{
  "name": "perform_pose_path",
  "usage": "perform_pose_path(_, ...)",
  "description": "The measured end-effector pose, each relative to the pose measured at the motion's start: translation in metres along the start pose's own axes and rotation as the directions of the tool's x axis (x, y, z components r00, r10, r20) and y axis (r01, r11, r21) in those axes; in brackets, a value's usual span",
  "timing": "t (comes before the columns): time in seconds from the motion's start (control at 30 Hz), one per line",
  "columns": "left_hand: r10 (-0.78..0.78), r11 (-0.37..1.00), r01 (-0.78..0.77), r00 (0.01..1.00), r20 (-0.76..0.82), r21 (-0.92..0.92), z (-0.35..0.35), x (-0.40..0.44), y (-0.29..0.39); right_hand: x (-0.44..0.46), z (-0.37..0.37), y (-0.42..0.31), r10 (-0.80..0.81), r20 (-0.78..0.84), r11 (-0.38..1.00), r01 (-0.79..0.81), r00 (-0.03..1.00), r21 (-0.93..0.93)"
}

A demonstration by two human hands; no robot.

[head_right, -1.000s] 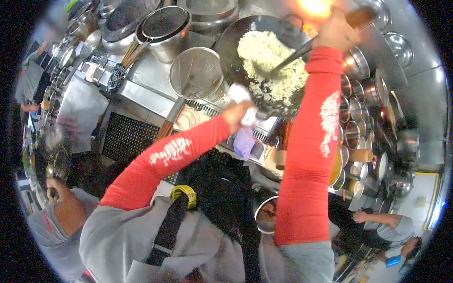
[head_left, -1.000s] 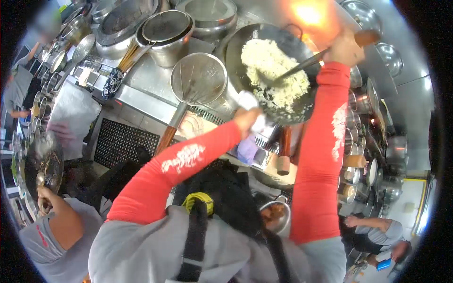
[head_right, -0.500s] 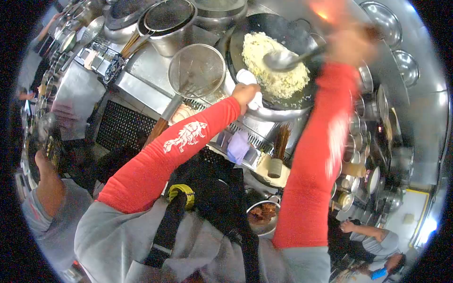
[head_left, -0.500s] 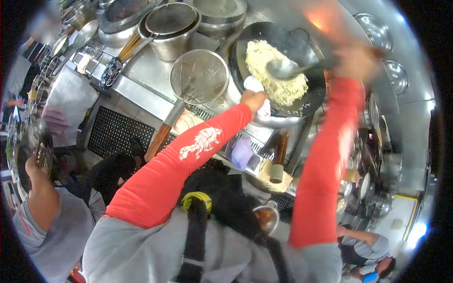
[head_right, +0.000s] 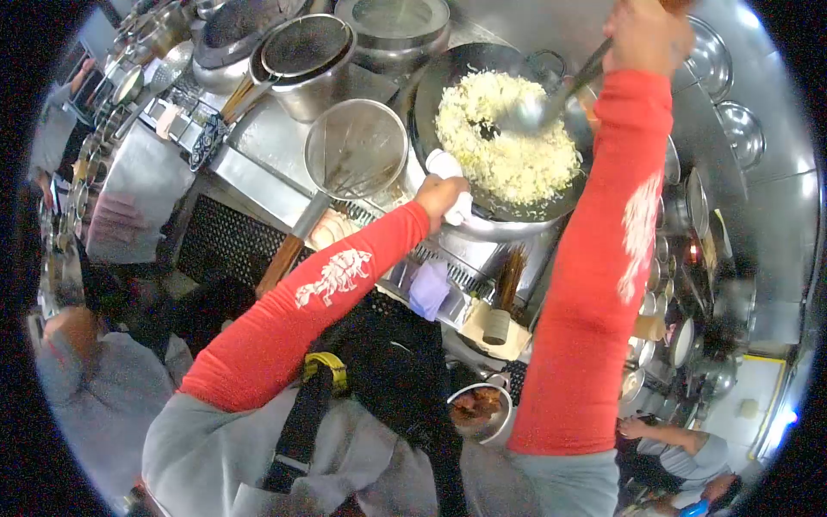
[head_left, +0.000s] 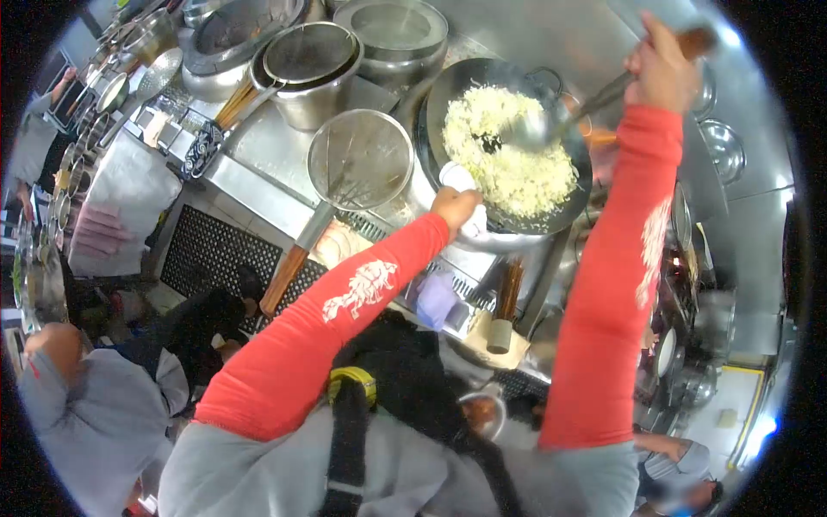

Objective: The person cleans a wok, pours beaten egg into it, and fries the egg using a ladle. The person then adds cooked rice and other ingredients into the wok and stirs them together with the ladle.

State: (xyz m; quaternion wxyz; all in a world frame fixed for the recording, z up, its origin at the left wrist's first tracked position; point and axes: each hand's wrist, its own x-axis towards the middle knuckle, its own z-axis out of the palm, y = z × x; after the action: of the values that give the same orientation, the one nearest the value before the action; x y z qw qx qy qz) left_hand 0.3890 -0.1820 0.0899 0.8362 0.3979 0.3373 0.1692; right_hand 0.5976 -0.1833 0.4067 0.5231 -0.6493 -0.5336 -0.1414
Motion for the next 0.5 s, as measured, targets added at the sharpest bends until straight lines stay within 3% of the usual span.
perform_pose_path(0.03, -0.012, 1.0, 0.012, 1.0, -0.004, 0.003, -0.002, -0.003, -0.012, -0.029, 0.008, -0.002, -0.251, 0.02, 0.921, 0.245, 0.968, -0.301)
perform_pose_path(0.07, -0.066, 0.995, 0.069, 0.997, 0.036, -0.07, 0.001, -0.019, 0.002, -0.048, 0.028, -0.001, 0.097, -0.013, 0.993, -0.096, 0.995, 0.074)
perform_pose_path(0.1, -0.098, 0.994, 0.1, 0.994, 0.054, -0.046, -0.001, -0.011, -0.003, -0.068, 0.049, 0.0, 0.433, -0.044, 0.806, -0.364, 0.901, 0.467)
perform_pose_path(0.13, -0.125, 0.991, 0.128, 0.99, 0.069, -0.028, -0.003, -0.003, -0.008, -0.052, 0.034, 0.001, 0.443, -0.065, 0.836, -0.386, 0.894, 0.389)
perform_pose_path(0.2, -0.321, 0.944, 0.329, 0.935, 0.147, -0.033, -0.001, -0.032, 0.022, -0.017, -0.021, 0.003, 0.484, -0.098, 0.862, -0.455, 0.87, 0.222)
perform_pose_path(0.27, -0.528, 0.846, 0.532, 0.826, 0.198, 0.038, -0.001, -0.025, 0.032, -0.021, -0.059, -0.024, 0.49, -0.156, 0.855, -0.438, 0.857, 0.277)
perform_pose_path(0.3, -0.514, 0.853, 0.521, 0.836, 0.194, 0.02, 0.0, -0.023, 0.032, -0.036, -0.068, -0.04, 0.466, -0.222, 0.872, -0.402, 0.856, 0.28)
perform_pose_path(0.4, -0.491, 0.864, 0.503, 0.853, 0.176, -0.027, 0.003, -0.018, 0.03, -0.104, 0.007, -0.051, 0.358, -0.558, 0.931, -0.238, 0.749, 0.278)
perform_pose_path(0.5, -0.466, 0.88, 0.474, 0.871, 0.155, -0.022, 0.001, -0.021, 0.022, -0.086, -0.007, -0.037, 0.517, -0.316, 0.802, -0.321, 0.796, 0.503)
